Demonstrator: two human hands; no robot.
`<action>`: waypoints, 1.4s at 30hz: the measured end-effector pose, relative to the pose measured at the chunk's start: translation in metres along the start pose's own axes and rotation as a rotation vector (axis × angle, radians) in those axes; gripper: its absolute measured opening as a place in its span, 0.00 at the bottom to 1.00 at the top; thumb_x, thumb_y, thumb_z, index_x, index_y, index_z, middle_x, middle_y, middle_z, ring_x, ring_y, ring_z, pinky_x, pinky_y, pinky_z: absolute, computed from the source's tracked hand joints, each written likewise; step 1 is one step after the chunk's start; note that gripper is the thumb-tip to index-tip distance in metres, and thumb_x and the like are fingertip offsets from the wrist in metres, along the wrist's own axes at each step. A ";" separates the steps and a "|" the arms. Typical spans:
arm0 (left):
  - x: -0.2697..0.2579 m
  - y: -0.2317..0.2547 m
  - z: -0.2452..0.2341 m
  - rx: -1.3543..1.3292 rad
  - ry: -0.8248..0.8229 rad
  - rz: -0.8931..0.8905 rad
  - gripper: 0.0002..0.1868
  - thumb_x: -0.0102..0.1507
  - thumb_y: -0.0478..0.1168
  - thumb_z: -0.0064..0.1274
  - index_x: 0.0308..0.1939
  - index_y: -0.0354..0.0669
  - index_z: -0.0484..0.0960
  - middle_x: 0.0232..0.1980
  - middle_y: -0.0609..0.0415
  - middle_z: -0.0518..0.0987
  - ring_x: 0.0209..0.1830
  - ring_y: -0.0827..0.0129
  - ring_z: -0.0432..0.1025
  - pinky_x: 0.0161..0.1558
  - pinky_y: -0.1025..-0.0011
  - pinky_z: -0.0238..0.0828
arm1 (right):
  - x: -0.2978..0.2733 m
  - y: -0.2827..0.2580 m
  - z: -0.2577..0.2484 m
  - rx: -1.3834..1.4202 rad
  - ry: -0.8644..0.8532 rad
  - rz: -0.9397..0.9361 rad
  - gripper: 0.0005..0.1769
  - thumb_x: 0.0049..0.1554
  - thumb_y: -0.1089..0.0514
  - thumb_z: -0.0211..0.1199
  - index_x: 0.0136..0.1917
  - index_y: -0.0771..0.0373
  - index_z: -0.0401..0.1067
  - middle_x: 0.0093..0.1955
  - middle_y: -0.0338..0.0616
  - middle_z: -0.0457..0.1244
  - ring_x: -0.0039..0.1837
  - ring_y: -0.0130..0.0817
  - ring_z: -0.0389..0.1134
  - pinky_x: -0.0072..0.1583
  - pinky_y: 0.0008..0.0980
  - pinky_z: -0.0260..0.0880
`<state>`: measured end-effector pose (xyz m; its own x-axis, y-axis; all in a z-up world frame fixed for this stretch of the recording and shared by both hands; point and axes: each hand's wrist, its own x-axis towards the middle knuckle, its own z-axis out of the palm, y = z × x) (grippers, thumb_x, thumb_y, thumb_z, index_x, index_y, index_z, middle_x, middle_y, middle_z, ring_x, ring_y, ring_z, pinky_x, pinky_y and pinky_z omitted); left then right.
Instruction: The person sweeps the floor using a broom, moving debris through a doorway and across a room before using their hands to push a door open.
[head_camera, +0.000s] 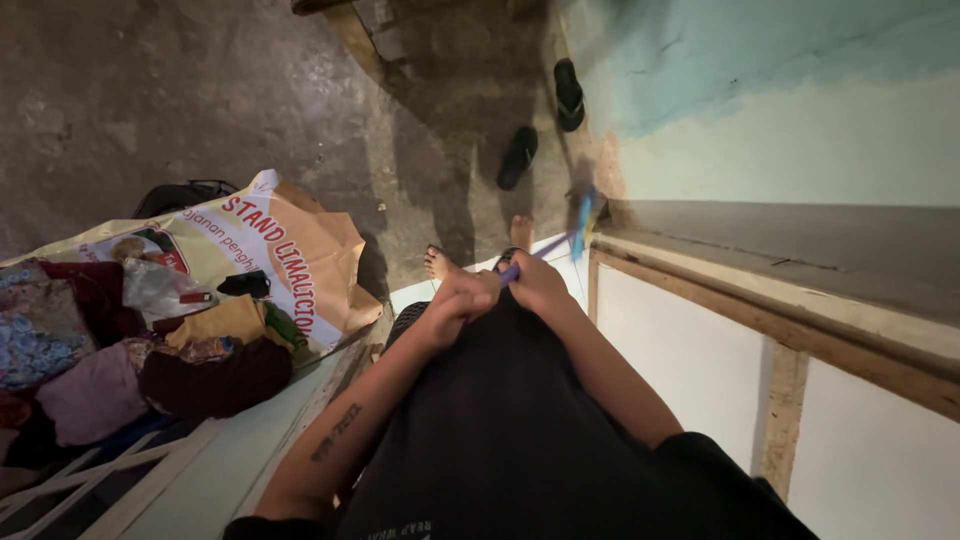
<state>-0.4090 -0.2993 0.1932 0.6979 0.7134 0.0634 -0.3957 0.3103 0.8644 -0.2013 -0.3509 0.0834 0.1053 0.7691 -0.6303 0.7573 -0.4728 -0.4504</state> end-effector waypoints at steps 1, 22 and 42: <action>-0.002 -0.014 -0.005 0.013 0.001 -0.065 0.25 0.66 0.46 0.46 0.18 0.40 0.61 0.21 0.56 0.63 0.27 0.66 0.58 0.40 0.66 0.55 | 0.003 0.014 0.013 0.002 -0.026 0.054 0.20 0.60 0.40 0.58 0.46 0.60 0.72 0.45 0.55 0.69 0.51 0.56 0.69 0.52 0.49 0.68; -0.034 0.097 -0.057 0.483 0.270 0.012 0.21 0.70 0.41 0.41 0.25 0.32 0.62 0.22 0.55 0.62 0.23 0.70 0.56 0.31 0.69 0.53 | 0.054 -0.169 0.050 0.200 -0.143 -0.452 0.19 0.63 0.43 0.60 0.45 0.61 0.70 0.41 0.55 0.68 0.47 0.57 0.70 0.48 0.48 0.67; -0.029 0.095 -0.055 0.523 0.326 -0.137 0.25 0.67 0.47 0.37 0.18 0.37 0.60 0.18 0.54 0.60 0.19 0.67 0.58 0.28 0.68 0.55 | 0.064 -0.164 0.053 0.136 -0.197 -0.461 0.16 0.59 0.43 0.61 0.50 0.57 0.69 0.48 0.50 0.70 0.52 0.54 0.71 0.50 0.47 0.68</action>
<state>-0.4998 -0.2559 0.2455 0.4713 0.8693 -0.1489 0.0857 0.1229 0.9887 -0.3533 -0.2468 0.0830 -0.3527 0.8212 -0.4486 0.6045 -0.1660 -0.7791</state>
